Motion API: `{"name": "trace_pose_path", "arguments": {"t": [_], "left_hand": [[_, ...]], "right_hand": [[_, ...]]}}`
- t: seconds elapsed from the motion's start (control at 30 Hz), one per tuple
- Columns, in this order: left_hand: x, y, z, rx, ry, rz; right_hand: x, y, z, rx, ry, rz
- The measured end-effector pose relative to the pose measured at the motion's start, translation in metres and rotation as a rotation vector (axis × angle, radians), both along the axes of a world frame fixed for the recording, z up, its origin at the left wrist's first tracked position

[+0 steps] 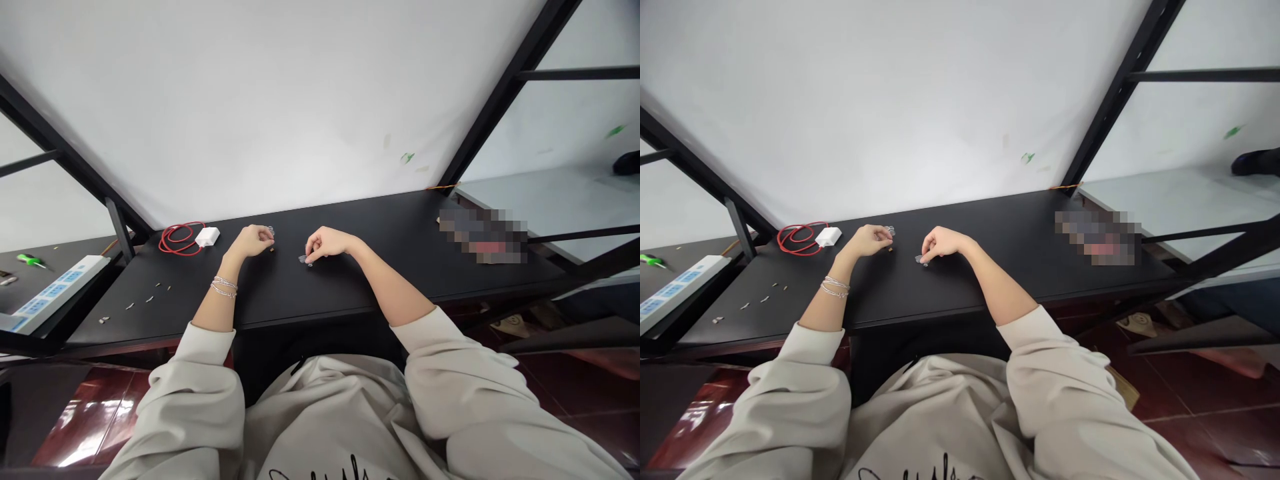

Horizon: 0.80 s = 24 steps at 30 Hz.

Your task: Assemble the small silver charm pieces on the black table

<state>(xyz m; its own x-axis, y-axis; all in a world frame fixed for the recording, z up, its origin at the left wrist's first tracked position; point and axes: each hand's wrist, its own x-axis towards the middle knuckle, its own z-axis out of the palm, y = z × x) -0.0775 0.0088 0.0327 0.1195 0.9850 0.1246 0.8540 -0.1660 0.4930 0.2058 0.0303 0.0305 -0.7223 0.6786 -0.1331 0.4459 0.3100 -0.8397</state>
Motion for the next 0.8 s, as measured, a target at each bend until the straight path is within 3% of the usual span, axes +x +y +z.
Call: {"name": "trace_pose_path", "arguments": {"t": [0.2,0.37,0.8], "left_hand": [[0.002,-0.002,0.001,-0.209,0.002,-0.021],[0.002,-0.001,-0.001,-0.218,-0.068,-0.021],[0.013,-0.003,-0.004,-0.189,-0.096,-0.163]], "right_hand": [[-0.001,0.006,-0.005,0.208,-0.053,-0.238],[-0.005,0.005,-0.007,0.273,-0.182,-0.209],[-0.013,-0.002,-0.007,0.287,-0.071,-0.333]]}}
